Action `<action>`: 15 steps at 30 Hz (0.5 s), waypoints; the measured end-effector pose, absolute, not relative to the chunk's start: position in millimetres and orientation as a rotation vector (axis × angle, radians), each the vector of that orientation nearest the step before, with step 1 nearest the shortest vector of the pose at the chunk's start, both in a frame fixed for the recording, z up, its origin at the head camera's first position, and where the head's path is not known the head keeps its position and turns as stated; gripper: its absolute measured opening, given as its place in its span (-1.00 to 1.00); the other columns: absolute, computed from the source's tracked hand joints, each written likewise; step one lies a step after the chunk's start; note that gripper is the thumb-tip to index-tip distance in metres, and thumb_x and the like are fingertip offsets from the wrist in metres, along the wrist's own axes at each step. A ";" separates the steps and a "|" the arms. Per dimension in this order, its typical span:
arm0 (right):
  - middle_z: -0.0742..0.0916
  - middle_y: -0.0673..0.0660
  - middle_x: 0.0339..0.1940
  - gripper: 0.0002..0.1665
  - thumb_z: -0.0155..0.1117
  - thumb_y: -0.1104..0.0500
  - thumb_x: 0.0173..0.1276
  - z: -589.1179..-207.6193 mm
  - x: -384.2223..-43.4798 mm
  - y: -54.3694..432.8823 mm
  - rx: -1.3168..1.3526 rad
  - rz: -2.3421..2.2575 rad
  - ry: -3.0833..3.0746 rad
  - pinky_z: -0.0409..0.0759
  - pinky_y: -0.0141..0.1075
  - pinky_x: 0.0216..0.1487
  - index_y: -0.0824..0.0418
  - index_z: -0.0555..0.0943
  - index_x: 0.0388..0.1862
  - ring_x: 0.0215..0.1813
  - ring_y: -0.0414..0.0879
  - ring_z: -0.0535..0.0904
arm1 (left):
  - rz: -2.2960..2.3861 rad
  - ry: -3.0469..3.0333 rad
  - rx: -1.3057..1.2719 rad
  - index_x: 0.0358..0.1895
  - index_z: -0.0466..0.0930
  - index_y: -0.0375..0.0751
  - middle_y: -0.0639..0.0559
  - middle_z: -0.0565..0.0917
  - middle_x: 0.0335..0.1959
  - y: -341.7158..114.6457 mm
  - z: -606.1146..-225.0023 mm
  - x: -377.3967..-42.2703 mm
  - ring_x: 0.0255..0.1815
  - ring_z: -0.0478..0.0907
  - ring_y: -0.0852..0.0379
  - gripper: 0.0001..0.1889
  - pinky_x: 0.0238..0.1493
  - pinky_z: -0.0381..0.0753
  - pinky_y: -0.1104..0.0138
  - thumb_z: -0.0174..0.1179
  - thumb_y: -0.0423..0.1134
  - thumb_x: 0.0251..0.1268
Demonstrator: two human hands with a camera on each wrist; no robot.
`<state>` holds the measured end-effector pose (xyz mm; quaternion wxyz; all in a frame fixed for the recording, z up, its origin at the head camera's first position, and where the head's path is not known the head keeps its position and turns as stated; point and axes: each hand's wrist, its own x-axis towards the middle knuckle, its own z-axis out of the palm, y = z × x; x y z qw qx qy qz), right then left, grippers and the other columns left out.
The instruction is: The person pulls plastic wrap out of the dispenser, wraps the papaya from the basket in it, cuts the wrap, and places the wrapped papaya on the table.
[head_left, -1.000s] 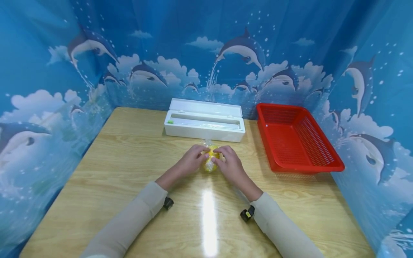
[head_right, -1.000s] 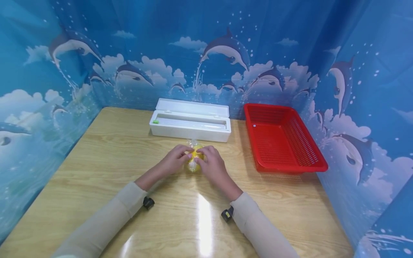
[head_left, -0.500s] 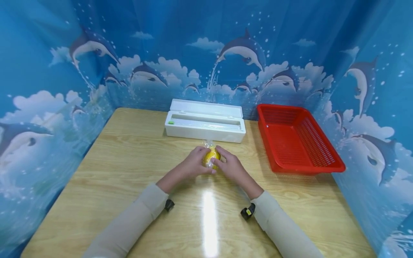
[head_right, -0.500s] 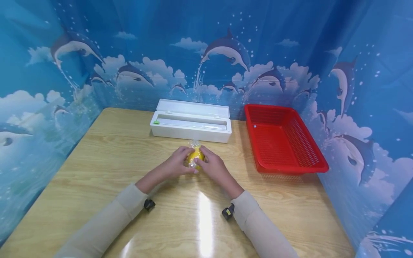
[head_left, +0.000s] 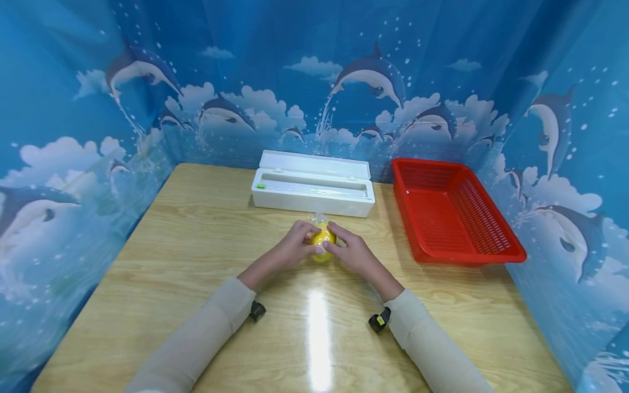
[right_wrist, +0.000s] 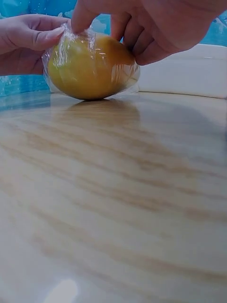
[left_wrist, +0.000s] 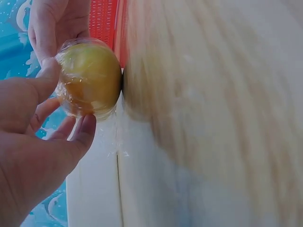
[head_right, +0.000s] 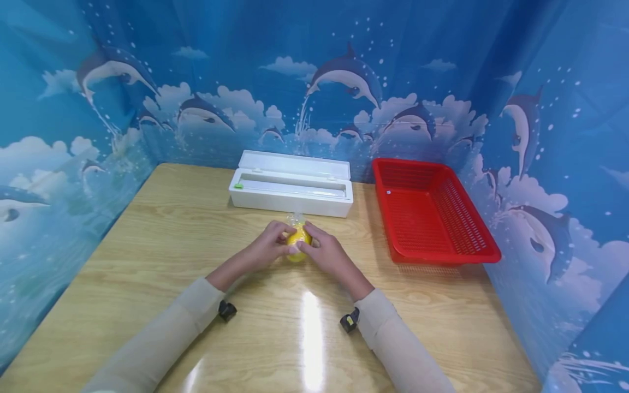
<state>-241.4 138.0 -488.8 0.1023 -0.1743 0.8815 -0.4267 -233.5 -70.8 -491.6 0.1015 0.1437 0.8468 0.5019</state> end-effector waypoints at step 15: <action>0.33 -0.05 0.58 -0.20 0.11 -0.32 0.47 -491.0 -240.5 143.7 -0.563 -1.265 2.616 0.31 0.03 0.52 -0.02 0.30 0.56 0.59 0.03 0.23 | 1.528 2.546 0.421 0.21 0.57 -0.17 -0.05 0.44 0.00 -63.9 -491.7 -234.2 -0.07 0.40 0.05 -0.66 -0.05 0.53 0.28 0.23 -0.24 0.43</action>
